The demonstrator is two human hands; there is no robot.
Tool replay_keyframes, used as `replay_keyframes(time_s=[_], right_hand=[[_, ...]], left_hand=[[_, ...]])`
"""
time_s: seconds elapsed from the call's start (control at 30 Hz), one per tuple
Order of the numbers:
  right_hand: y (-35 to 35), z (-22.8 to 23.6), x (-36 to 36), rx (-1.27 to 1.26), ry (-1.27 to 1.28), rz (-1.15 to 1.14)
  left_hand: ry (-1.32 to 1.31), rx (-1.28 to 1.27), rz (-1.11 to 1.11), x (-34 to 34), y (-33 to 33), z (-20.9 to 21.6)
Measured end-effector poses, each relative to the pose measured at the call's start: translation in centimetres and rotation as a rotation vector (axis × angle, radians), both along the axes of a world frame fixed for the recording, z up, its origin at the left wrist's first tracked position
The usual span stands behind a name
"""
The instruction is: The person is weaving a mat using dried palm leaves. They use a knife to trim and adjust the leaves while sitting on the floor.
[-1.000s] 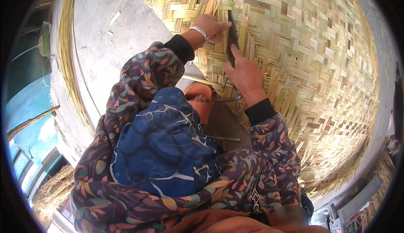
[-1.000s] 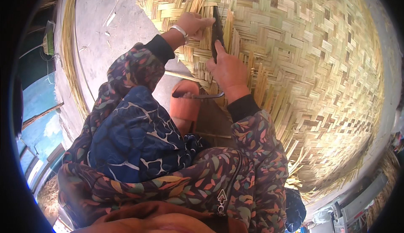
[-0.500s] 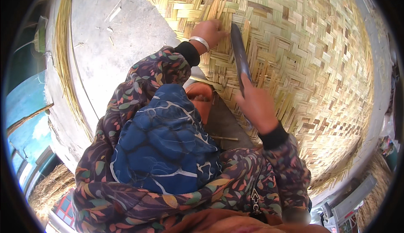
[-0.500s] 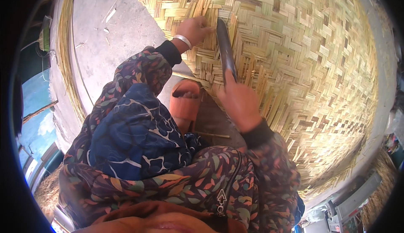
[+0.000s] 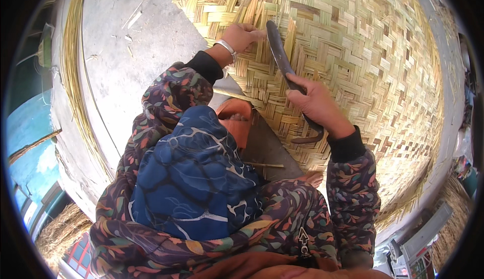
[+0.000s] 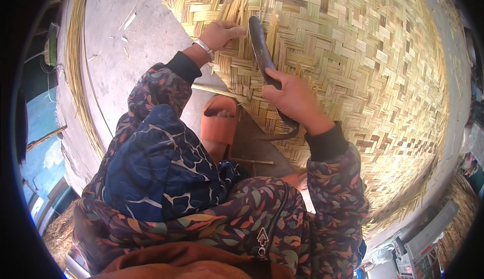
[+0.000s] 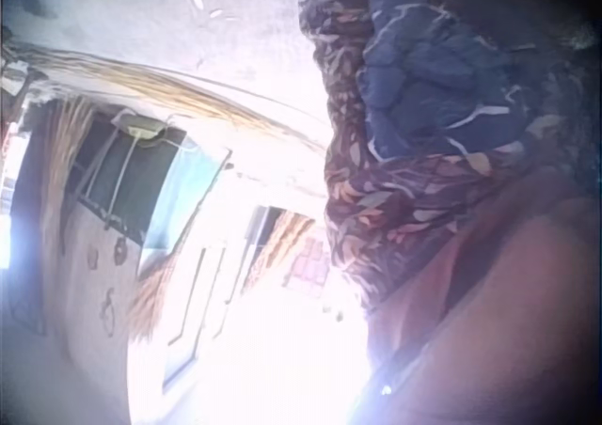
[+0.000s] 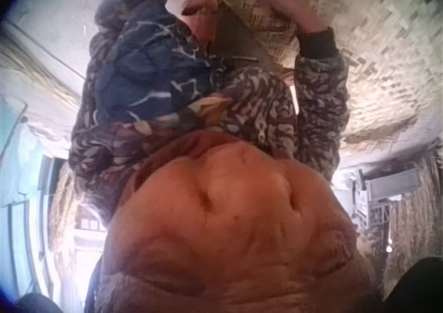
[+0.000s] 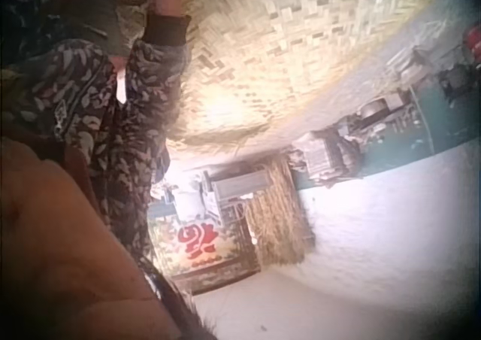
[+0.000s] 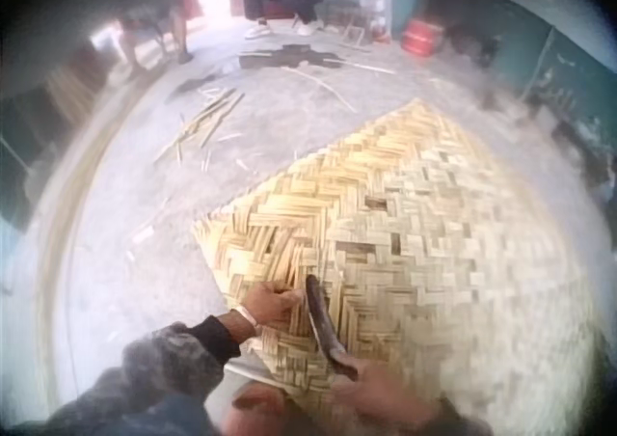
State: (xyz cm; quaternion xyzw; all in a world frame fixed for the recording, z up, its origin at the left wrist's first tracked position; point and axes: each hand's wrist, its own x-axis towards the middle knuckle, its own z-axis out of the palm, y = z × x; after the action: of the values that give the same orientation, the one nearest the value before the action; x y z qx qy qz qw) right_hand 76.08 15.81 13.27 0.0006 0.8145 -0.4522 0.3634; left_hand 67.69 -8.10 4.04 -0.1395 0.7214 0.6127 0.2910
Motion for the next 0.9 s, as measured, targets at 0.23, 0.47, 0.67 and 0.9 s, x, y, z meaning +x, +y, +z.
replay_keyframes(time_s=[0.23, 0.47, 0.67, 0.9], right_hand=[[-1.4, 1.2, -1.0, 0.055, -0.067, 0.02], [-4.0, -1.8, -1.4, 0.237, 0.241, 0.025], [-5.0, -3.9, -0.8, 0.358, 0.364, 0.072], [-4.3, -4.6, -0.9, 0.402, 0.467, 0.1]], left_hand=[[-0.171, 0.248, 0.201, 0.8, 0.2, -0.1], [-0.268, 0.188, 0.182, -0.2, 1.6, 0.9], [0.059, -0.274, 0.002, -1.6, 1.7, -1.9], [0.616, -0.815, -0.338, -2.4, 1.6, -1.8]])
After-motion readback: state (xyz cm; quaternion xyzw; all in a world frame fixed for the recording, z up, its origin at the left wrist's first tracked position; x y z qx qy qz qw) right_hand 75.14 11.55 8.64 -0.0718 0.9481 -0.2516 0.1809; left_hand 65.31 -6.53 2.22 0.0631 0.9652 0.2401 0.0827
